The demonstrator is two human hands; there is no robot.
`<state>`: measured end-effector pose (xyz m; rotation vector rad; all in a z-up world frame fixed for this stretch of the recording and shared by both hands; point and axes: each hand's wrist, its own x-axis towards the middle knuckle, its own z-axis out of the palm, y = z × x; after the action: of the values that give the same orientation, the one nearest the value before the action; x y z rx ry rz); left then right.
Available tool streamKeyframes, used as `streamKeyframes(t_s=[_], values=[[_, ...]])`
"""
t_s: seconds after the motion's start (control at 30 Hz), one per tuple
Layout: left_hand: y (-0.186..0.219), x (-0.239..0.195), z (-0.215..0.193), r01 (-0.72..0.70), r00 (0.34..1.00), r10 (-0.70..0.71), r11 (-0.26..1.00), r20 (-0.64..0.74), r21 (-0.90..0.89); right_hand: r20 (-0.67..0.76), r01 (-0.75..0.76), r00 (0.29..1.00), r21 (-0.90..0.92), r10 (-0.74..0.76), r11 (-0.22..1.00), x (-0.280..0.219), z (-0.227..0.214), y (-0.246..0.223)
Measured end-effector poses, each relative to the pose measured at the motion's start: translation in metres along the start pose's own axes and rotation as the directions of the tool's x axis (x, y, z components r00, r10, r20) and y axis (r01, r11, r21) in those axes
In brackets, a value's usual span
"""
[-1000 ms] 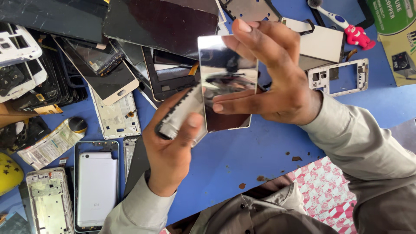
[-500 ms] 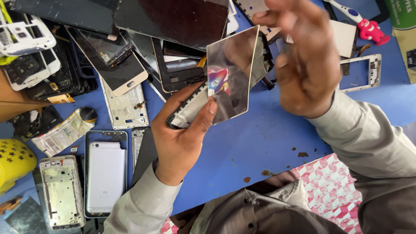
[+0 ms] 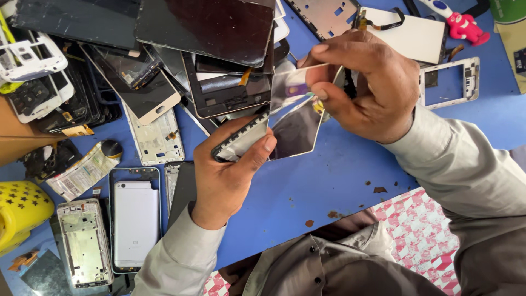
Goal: The person scrapes adhesive residue from a white phone housing with a screwdriver, then wipes the surface with a cloth and brushes it with a toothbrush. The person handles the housing and tools directly on a cluttered workbench.
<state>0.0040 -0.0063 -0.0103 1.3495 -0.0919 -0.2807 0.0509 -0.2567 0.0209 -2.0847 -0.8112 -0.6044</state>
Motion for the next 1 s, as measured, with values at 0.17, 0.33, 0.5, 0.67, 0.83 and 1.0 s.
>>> streamKeyframes(t_s=[0.17, 0.33, 0.5, 0.67, 0.83, 1.0], values=[[0.001, 0.0, 0.001, 0.063, 0.997, -0.063, 0.998, -0.048, 0.001, -0.055, 0.09, 0.995, 0.081, -0.085, 0.993, 0.003, -0.002, 0.003], [0.0, 0.0, 0.001, 0.032, 0.999, -0.034, 0.998, -0.035, -0.06, -0.09, -0.018, 0.995, 0.211, 0.037, 0.977, -0.007, -0.006, 0.004], [0.0, 0.0, -0.001, 0.027, 0.992, -0.05, 0.98, -0.114, -0.195, -0.089, -0.059, 0.993, 0.222, 0.081, 0.973, -0.011, -0.008, 0.007], [0.0, -0.002, -0.009, -0.065, 0.977, 0.034, 0.988, -0.209, -0.143, -0.071, -0.181, 0.977, 0.206, 0.2, 0.962, -0.014, -0.006, 0.005], [-0.004, -0.004, -0.011, -0.11, 0.971, 0.068, 0.978, -0.23, -0.177, -0.071, -0.162, 0.982, 0.145, 0.174, 0.976, -0.019, -0.007, 0.003], [-0.004, -0.003, -0.012, -0.129, 0.979, 0.085, 0.963, -0.186, -0.238, -0.085, -0.226, 0.967, 0.131, 0.238, 0.965, -0.022, -0.005, 0.006]])
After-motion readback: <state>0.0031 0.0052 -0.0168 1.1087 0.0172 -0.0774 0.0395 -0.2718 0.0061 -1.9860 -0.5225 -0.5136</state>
